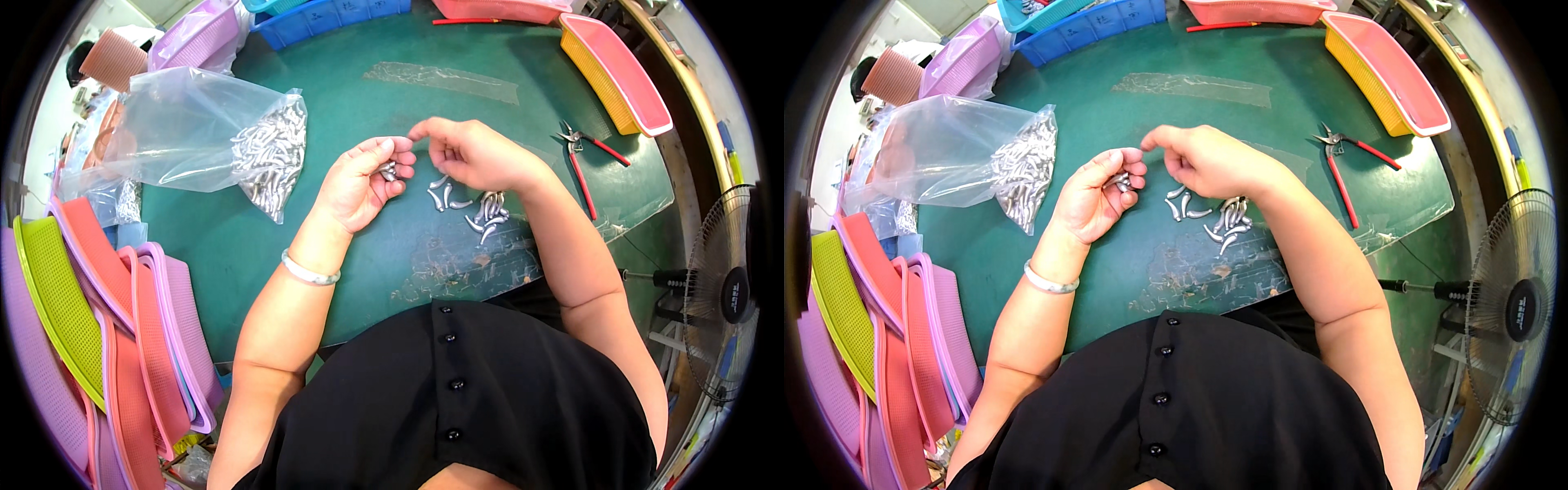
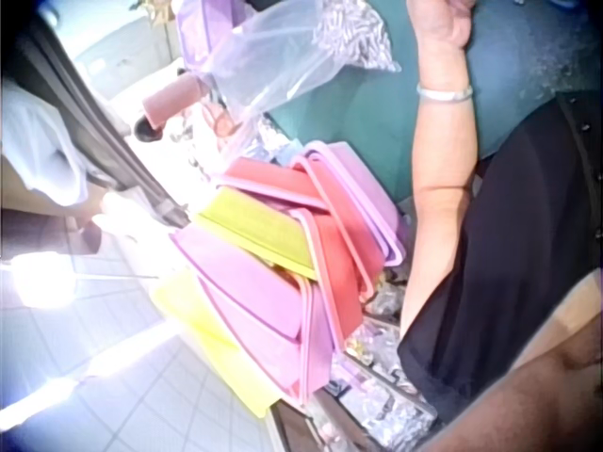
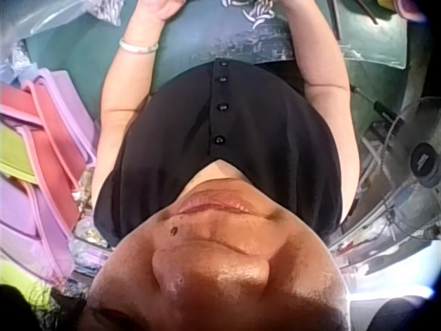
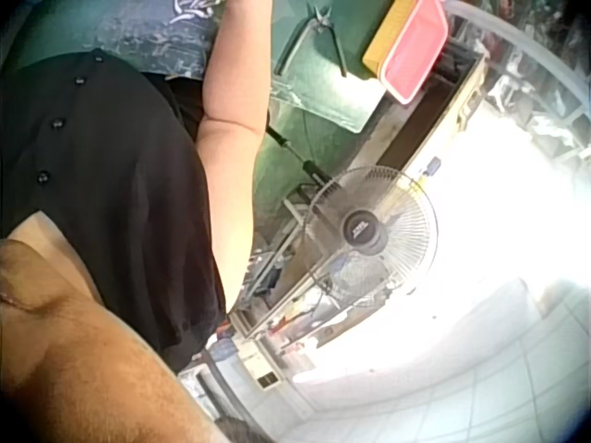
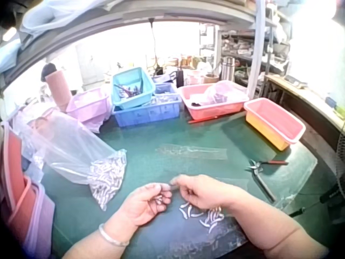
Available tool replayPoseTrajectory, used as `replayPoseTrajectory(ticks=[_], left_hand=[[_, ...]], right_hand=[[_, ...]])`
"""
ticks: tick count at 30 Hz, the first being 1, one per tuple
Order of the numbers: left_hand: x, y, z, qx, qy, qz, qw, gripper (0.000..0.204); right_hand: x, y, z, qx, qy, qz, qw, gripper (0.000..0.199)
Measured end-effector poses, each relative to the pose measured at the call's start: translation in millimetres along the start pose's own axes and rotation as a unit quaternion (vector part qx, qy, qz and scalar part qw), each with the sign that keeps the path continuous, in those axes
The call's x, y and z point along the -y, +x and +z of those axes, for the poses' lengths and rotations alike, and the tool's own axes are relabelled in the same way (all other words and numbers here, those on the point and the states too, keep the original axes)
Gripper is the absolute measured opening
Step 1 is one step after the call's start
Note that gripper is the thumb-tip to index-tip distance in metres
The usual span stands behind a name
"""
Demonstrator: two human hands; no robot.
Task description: The person sits at a green workbench and repeatedly picks up small silver metal pieces from a plastic bag and the table. They manipulate the pieces by hand, bending or shaping them, and place the finished items into a blue plastic bin. A pair of pliers is visible on the table but is not used.
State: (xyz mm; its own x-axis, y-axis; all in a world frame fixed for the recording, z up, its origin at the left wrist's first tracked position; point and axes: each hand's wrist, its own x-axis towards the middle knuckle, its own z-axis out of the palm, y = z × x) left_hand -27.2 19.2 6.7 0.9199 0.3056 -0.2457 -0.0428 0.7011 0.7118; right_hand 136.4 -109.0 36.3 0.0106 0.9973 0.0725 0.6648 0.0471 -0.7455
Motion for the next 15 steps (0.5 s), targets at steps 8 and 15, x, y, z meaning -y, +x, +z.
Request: replayPoseTrajectory(ticks=[8,15], left_hand=[[0.6,-4.6,10.0,0.020,0.120,-0.052,0.991,0.022],[1.9,-5.5,8.5,0.052,0.105,-0.075,0.990,0.024]], right_hand=[[2.7,5.7,9.4,-0.138,0.414,-0.001,0.900,0.038],[1.2,7.2,20.8,-0.119,0.450,0.030,0.885,0.031]])
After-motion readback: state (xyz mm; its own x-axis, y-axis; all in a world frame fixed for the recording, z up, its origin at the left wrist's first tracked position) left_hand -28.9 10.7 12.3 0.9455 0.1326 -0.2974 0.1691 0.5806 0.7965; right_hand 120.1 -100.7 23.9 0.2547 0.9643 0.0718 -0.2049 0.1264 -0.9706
